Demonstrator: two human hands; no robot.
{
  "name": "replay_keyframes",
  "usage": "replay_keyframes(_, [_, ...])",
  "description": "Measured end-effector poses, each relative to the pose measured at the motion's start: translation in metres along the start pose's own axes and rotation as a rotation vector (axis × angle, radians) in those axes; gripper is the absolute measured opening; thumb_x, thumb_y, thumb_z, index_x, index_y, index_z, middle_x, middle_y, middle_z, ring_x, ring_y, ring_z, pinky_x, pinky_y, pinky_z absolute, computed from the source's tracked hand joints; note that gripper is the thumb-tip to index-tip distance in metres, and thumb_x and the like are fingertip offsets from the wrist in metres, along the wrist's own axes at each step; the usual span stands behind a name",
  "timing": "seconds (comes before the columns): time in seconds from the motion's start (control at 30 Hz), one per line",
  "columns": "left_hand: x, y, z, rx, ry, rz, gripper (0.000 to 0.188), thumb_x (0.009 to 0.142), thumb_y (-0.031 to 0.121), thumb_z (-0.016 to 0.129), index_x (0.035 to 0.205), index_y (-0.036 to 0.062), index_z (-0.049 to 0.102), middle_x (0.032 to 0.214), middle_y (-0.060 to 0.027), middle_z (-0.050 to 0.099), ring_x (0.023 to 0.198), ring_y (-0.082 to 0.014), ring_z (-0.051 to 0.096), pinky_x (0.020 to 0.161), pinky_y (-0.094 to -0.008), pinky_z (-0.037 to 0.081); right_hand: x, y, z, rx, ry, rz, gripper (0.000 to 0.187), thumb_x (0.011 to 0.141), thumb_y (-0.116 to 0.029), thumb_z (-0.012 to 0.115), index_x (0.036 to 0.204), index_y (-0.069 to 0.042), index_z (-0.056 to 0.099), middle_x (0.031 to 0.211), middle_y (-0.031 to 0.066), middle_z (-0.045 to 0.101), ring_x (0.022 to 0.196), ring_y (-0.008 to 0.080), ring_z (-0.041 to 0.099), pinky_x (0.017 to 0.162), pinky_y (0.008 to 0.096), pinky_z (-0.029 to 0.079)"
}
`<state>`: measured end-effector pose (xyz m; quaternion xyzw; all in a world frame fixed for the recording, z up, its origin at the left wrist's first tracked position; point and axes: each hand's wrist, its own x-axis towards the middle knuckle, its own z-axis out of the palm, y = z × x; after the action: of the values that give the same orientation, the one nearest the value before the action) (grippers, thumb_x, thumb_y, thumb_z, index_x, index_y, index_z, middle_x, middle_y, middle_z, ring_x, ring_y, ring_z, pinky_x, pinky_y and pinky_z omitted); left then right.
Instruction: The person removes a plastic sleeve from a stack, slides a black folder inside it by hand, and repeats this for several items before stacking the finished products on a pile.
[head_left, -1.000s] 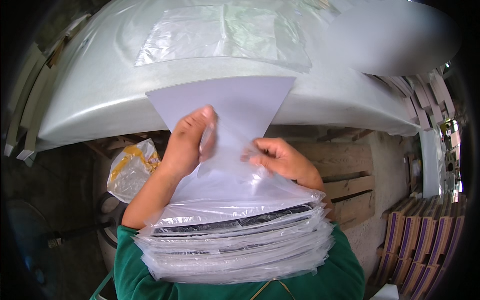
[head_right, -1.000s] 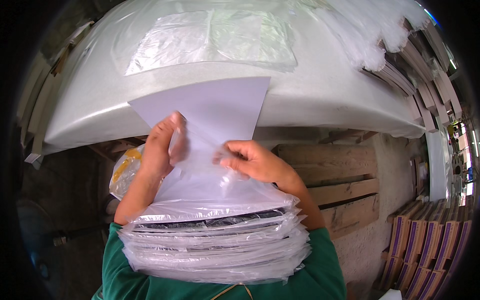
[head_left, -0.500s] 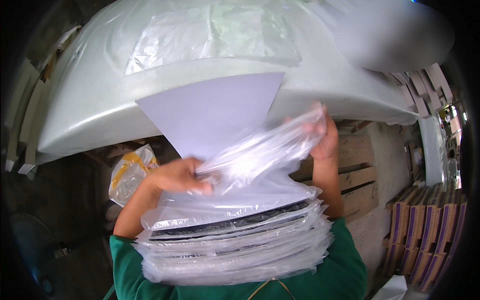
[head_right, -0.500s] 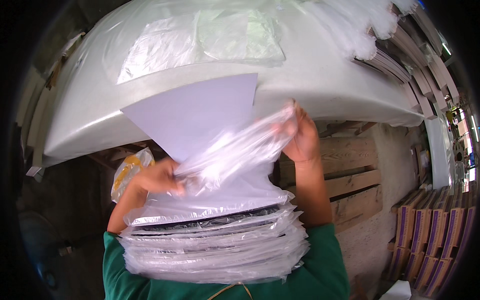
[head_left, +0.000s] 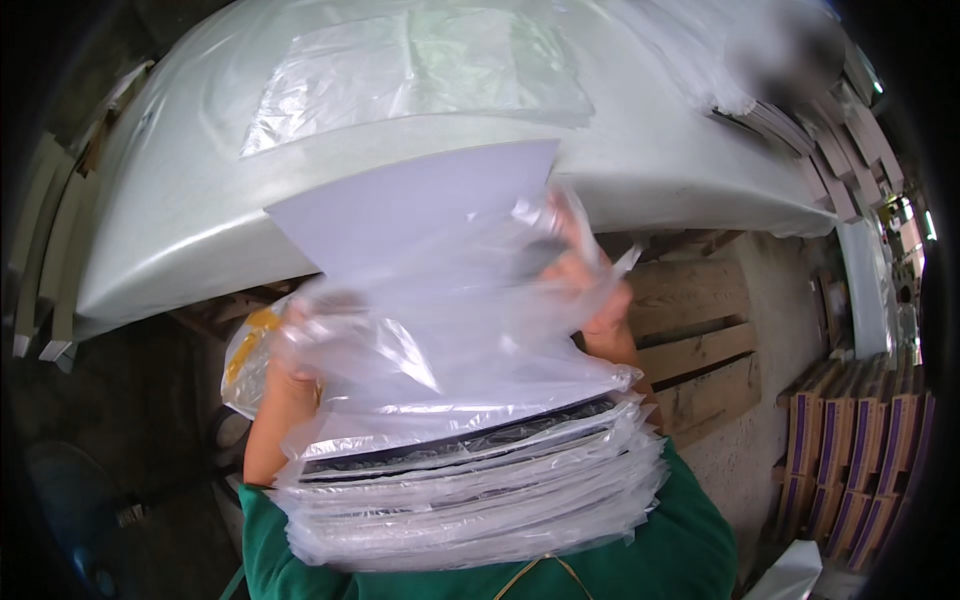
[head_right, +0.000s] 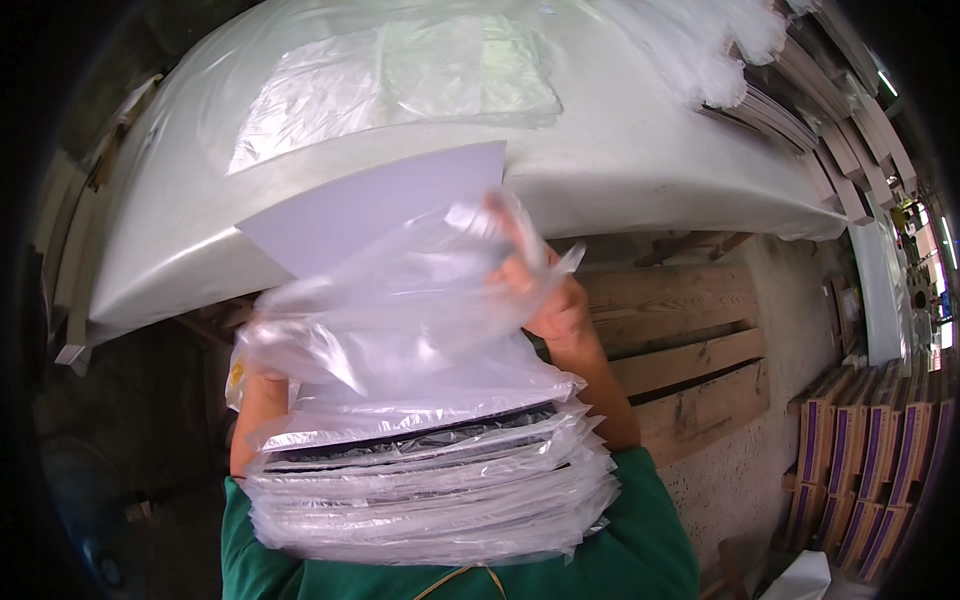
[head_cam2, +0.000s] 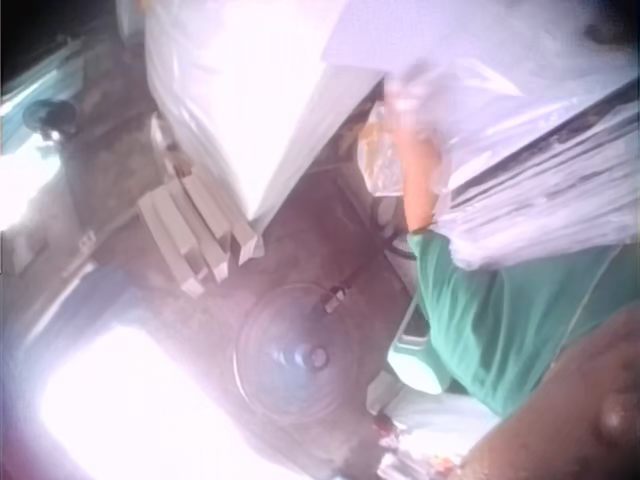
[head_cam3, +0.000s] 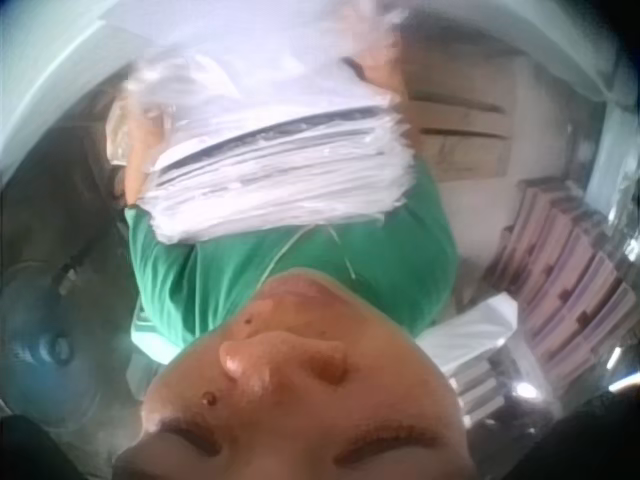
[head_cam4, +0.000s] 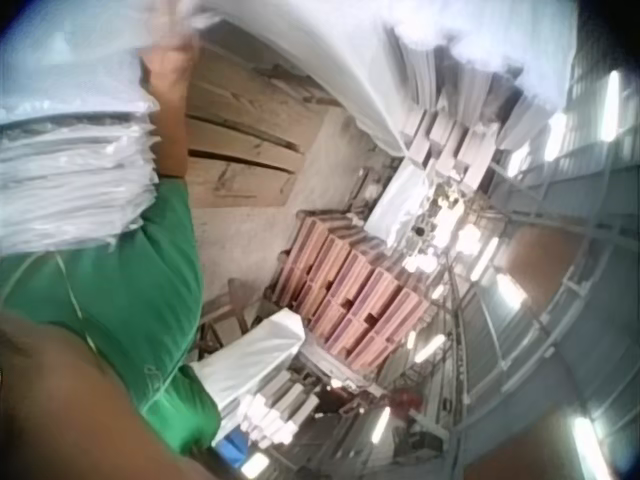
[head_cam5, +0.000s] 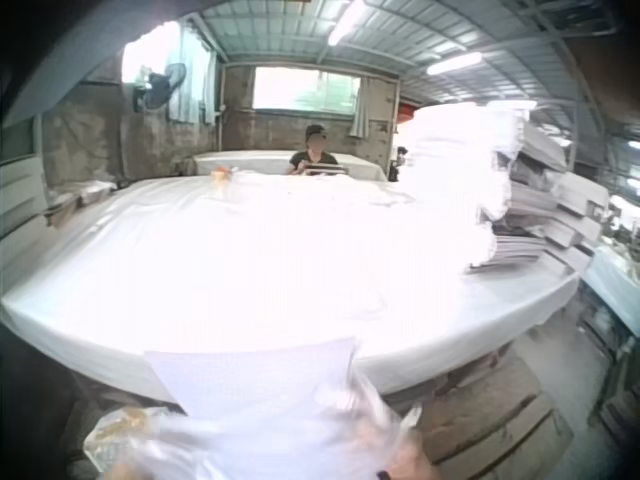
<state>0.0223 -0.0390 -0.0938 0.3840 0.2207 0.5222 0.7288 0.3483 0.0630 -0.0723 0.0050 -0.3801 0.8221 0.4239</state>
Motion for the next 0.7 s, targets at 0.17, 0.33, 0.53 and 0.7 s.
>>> replay_keyframes(0.17, [-0.003, 0.007, 0.010, -0.302, 0.170, 0.337, 0.054, 0.070, 0.025, 0.063, 0.118, 0.0109, 0.045, 0.086, -0.0068, 0.056, 0.086, -0.0222, 0.054, 0.081, -0.0404, 0.042, 0.014, 0.019, 0.013, -0.802, 0.728, -0.268, 0.021, 0.065, 0.006, 0.060, 0.081, -0.002, 0.051, 0.072, 0.0017, 0.052, 0.062, 0.0064, 0.049, 0.055, 0.0196, 0.041])
replay_keyframes(0.33, [0.018, 0.051, 0.024, 0.886, 0.467, 0.404, 0.044, 0.073, -0.001, 0.054, 0.116, 0.0068, 0.048, 0.074, 0.0018, 0.041, 0.064, -0.0081, 0.043, 0.061, -0.0215, 0.039, 0.048, -0.011, 0.040, -1.816, 0.836, -0.817, 0.027, 0.068, 0.006, 0.061, 0.093, -0.005, 0.060, 0.092, 0.0051, 0.052, 0.075, 0.0161, 0.050, 0.065, 0.0258, 0.041])
replay_keyframes(0.53, [0.029, 0.077, 0.012, 0.804, 0.632, 0.184, 0.016, 0.082, 0.004, 0.048, 0.095, -0.0005, 0.058, 0.083, -0.0036, 0.057, 0.068, -0.0074, 0.053, 0.059, -0.0191, 0.042, 0.059, -0.023, 0.043, -1.948, 0.519, -0.602, 0.029, 0.064, 0.009, 0.058, 0.087, -0.008, 0.065, 0.086, 0.0040, 0.059, 0.077, 0.0209, 0.050, 0.067, 0.0306, 0.042])
replay_keyframes(0.7, [0.033, 0.074, 0.012, 0.540, 0.428, -0.115, 0.012, 0.081, 0.012, 0.054, 0.081, 0.0014, 0.060, 0.074, 0.0004, 0.059, 0.064, -0.0060, 0.051, 0.061, -0.0190, 0.040, 0.047, -0.034, 0.048, -1.730, 0.589, -0.595, 0.029, 0.062, 0.012, 0.054, 0.083, -0.005, 0.065, 0.080, 0.0037, 0.061, 0.079, 0.0192, 0.054, 0.068, 0.0296, 0.042])
